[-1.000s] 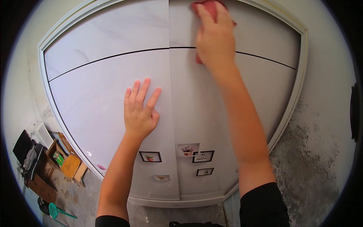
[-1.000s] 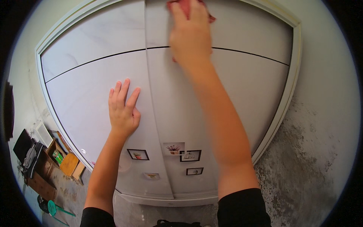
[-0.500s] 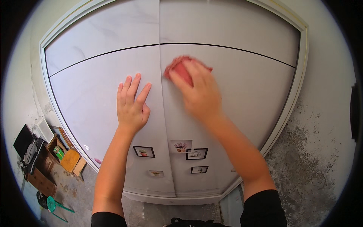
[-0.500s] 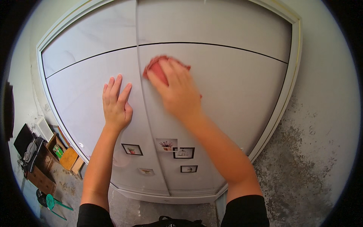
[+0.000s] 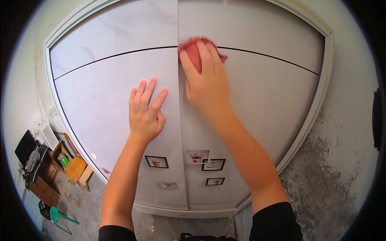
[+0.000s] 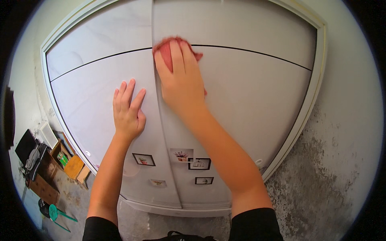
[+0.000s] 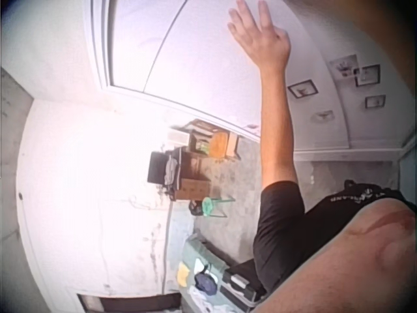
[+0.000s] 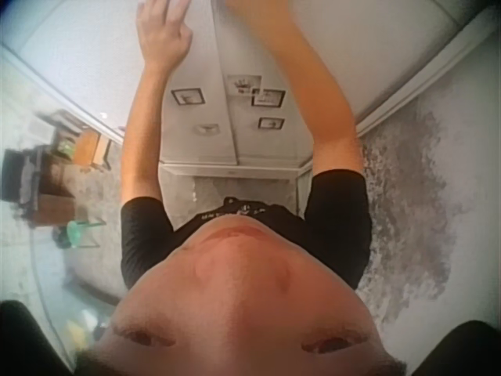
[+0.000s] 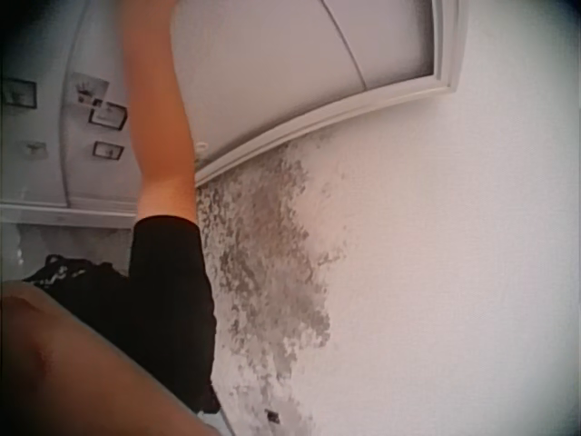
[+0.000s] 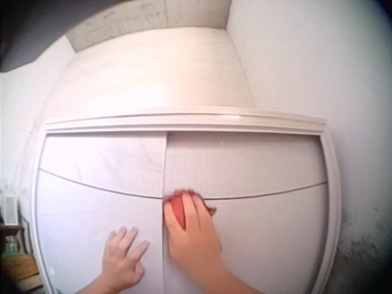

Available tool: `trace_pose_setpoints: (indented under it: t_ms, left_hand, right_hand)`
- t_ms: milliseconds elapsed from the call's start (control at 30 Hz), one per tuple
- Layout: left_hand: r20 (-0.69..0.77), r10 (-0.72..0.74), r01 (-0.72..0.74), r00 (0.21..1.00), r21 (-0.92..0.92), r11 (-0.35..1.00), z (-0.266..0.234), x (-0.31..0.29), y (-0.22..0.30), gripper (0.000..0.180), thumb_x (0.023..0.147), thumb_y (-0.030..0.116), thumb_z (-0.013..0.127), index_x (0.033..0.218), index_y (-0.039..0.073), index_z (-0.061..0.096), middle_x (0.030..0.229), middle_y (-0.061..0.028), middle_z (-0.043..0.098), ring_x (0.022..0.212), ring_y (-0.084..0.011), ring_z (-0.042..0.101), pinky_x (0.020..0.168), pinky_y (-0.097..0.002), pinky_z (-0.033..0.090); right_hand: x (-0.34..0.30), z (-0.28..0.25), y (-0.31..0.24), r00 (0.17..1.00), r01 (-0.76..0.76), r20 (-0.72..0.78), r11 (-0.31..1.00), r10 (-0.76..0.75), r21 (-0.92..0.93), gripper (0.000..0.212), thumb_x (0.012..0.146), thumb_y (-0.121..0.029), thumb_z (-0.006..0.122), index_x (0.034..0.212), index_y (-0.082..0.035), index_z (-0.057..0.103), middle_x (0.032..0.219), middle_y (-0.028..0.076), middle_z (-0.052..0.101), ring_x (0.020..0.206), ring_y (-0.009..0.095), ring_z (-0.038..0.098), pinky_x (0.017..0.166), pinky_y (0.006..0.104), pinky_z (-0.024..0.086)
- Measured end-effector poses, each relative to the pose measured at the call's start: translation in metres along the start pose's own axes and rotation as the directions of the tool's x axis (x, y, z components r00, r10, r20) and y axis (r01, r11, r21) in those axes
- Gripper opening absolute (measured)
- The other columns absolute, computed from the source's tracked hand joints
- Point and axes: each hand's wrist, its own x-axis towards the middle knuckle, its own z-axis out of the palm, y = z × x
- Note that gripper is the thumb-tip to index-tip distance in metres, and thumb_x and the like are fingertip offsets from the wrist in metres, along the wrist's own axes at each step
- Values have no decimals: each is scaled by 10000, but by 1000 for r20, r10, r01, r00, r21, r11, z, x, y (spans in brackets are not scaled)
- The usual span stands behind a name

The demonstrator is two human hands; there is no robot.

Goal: The person wipes the surfaces and edges of a white wardrobe using a red cloth, occasionally rinsing the cloth in a pink basin of water.

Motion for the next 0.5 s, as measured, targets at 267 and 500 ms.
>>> trace_pose_setpoints:
  t_ms: [267, 500]
  left_hand:
    - [6, -10, 10, 1000, -31, 999, 0, 4, 3, 704, 836, -37, 560, 1507, 162, 641, 1690, -152, 489, 1587, -397, 399, 1292, -611, 296]
    - [-15, -16, 16, 1000, -52, 999, 0, 2, 1, 696, 834, -38, 569, 1493, 167, 655, 1684, -133, 507, 1587, -376, 409, 1287, -603, 311]
  right_hand:
    - [43, 5, 13, 999, -3, -41, 992, -3, -127, 493, 896, -24, 673, 1386, -75, 698, 1506, 226, 560, 1369, 452, 548, 1064, 514, 524]
    - [138, 29, 19, 982, -160, -123, 972, 140, -170, 527, 913, -121, 720, 1435, -54, 683, 1492, 278, 540, 1330, 484, 539, 1141, 550, 472]
